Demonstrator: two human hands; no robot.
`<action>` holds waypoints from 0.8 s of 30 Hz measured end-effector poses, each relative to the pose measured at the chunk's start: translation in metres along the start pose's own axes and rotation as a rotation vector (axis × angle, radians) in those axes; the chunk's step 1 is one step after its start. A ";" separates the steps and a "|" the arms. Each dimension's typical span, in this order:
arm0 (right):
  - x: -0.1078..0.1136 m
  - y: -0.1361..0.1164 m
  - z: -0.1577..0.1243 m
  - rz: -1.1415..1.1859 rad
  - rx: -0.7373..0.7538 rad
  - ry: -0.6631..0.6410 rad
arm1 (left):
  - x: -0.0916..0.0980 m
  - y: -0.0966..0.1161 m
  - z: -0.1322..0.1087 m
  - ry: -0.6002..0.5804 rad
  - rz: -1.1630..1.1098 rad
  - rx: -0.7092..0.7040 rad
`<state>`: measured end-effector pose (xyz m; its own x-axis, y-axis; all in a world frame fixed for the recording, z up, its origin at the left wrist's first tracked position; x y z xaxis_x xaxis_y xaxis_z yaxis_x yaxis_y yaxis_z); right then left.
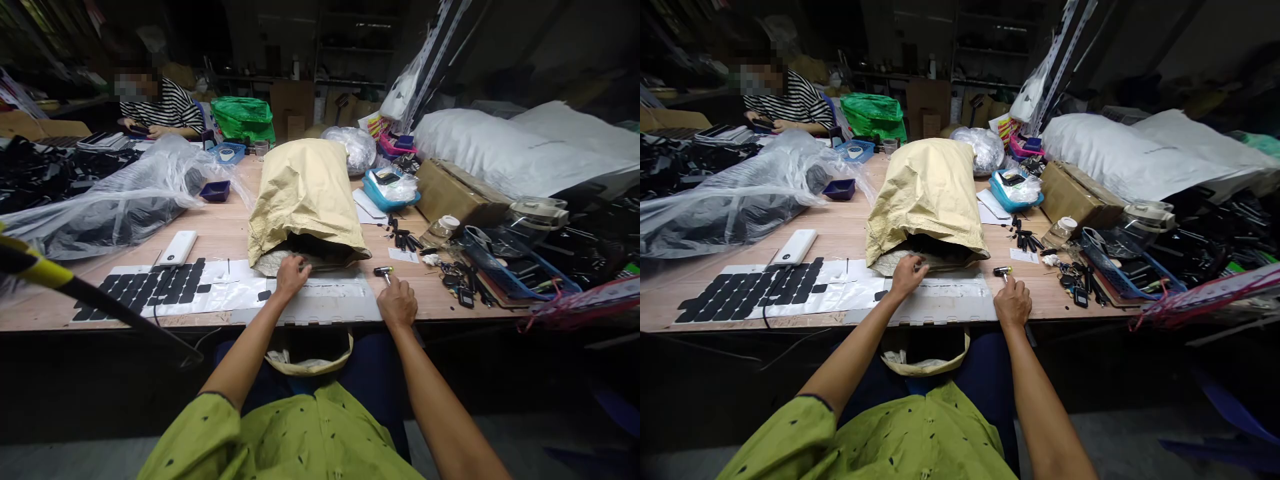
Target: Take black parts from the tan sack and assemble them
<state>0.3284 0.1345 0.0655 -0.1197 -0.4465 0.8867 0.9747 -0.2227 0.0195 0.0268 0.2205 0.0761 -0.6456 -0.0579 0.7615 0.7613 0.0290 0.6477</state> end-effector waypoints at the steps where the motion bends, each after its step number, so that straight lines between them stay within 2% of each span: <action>1: 0.000 0.000 0.000 -0.002 0.002 0.003 | 0.003 0.001 0.016 0.033 0.029 0.057; 3: 0.000 -0.001 0.000 -0.012 0.006 0.005 | 0.004 0.005 0.041 0.064 0.095 0.124; 6: 0.000 -0.001 0.000 -0.023 0.002 0.010 | -0.003 0.007 0.064 0.022 0.203 0.184; 9: -0.001 0.000 0.000 -0.020 -0.003 0.015 | -0.007 0.001 0.071 -0.014 0.271 0.232; 11: -0.002 0.000 -0.001 -0.018 -0.003 0.008 | -0.003 -0.003 0.069 0.018 0.263 0.224; 15: -0.005 0.001 -0.001 -0.013 -0.002 0.000 | 0.007 -0.005 0.046 0.118 0.135 0.114; 17: -0.005 0.001 0.000 -0.010 -0.007 0.003 | -0.005 -0.002 0.026 0.046 0.057 0.031; 21: -0.005 0.002 0.000 0.003 -0.020 -0.006 | -0.041 0.017 -0.018 -0.167 -0.032 -0.130; 24: -0.004 0.001 -0.001 0.022 -0.023 -0.029 | -0.056 0.027 -0.036 -0.212 -0.011 -0.152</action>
<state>0.3296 0.1357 0.0618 -0.0920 -0.4265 0.8998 0.9724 -0.2332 -0.0111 0.0853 0.1887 0.0501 -0.6395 0.1533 0.7533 0.7443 -0.1219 0.6566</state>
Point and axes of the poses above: each hand's wrist, its own z-axis towards the middle knuckle, its own x-axis out of the back of the hand, y = z × x, the point moved 10 cm from there along z, towards the middle knuckle, and after that the axes turned 12 degrees about x, right-handed, at the moved point
